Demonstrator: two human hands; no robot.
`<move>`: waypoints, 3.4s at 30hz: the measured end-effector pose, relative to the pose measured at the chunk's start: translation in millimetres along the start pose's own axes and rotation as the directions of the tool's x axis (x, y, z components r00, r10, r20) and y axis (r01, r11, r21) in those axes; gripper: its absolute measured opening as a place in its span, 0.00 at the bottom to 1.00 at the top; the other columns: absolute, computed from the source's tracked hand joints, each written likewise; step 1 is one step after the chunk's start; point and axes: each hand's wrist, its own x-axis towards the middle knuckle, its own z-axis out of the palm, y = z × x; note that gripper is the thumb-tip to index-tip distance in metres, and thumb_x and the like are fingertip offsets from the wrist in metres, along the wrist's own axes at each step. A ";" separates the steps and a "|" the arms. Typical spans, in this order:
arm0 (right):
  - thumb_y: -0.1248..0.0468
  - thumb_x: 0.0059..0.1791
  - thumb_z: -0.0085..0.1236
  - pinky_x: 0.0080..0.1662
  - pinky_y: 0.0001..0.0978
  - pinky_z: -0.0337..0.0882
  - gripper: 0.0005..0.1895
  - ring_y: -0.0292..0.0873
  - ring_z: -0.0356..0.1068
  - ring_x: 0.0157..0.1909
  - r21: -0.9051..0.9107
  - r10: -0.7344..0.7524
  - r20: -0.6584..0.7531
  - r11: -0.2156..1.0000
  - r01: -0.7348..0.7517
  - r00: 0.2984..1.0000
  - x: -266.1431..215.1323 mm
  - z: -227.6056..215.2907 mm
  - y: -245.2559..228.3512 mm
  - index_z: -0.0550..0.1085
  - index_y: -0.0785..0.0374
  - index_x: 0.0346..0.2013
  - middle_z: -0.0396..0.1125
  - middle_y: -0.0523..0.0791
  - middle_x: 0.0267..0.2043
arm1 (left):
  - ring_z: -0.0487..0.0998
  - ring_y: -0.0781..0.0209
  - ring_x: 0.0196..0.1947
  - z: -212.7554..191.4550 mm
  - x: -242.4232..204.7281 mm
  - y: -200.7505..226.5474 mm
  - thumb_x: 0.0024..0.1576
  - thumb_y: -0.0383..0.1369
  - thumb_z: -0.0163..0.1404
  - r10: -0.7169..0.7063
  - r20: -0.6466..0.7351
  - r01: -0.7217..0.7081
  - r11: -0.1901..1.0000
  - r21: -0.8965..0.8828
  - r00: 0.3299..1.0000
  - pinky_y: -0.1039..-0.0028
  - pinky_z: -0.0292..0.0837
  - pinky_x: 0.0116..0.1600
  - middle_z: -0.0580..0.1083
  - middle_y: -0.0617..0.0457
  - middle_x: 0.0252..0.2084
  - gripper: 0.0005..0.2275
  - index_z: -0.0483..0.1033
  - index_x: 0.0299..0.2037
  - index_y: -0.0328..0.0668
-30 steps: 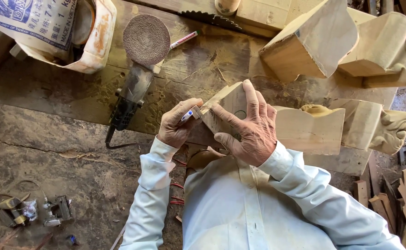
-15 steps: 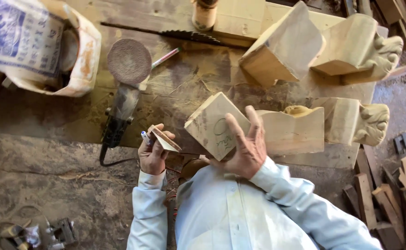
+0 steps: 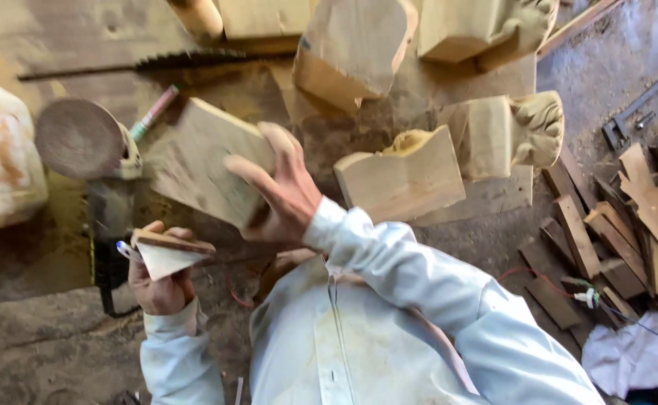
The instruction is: Marking measurements on carved wooden blocks with a pencil and square, followed by sanding the edges with a power sander.
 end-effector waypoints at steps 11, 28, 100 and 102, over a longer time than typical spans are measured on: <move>0.20 0.33 0.53 0.67 0.79 0.50 0.68 0.70 0.41 0.77 -0.422 0.105 0.542 0.892 0.162 0.834 -22.4 -230.2 37.1 0.48 0.55 0.76 0.44 0.55 0.75 | 0.79 0.46 0.19 32.8 -47.2 -29.0 0.61 0.26 0.52 -0.039 -0.418 0.154 0.957 0.244 0.908 0.61 0.80 0.23 0.75 0.43 0.28 0.06 0.73 0.47 0.37; 0.28 0.36 0.59 0.73 0.62 0.33 0.51 0.61 0.37 0.80 -0.093 -0.256 0.695 0.895 0.437 0.672 -88.8 -245.9 69.7 0.63 0.38 0.71 0.48 0.49 0.78 | 0.82 0.48 0.30 270.5 -164.5 -169.8 0.58 0.25 0.57 -0.230 -0.244 0.232 0.973 -0.021 0.942 0.78 0.69 0.20 0.80 0.37 0.33 0.03 0.78 0.35 0.32; 0.42 0.38 0.56 0.73 0.57 0.32 0.34 0.46 0.38 0.80 -0.042 -0.350 0.673 0.862 0.505 0.652 -57.9 -210.3 76.3 0.68 0.21 0.61 0.49 0.37 0.79 | 0.73 0.62 0.17 274.3 -87.7 -52.8 0.61 0.31 0.53 0.507 0.023 -0.376 0.606 0.702 0.862 0.79 0.69 0.21 0.77 0.48 0.26 0.06 0.81 0.39 0.38; 0.42 0.38 0.57 0.73 0.59 0.33 0.35 0.46 0.38 0.80 -0.035 -0.354 0.668 0.864 0.502 0.655 -57.1 -209.4 74.2 0.69 0.21 0.61 0.49 0.37 0.79 | 0.76 0.60 0.20 276.2 -72.4 -56.8 0.63 0.27 0.49 0.568 0.098 -0.449 0.521 0.726 0.817 0.78 0.72 0.24 0.78 0.46 0.30 0.05 0.79 0.40 0.37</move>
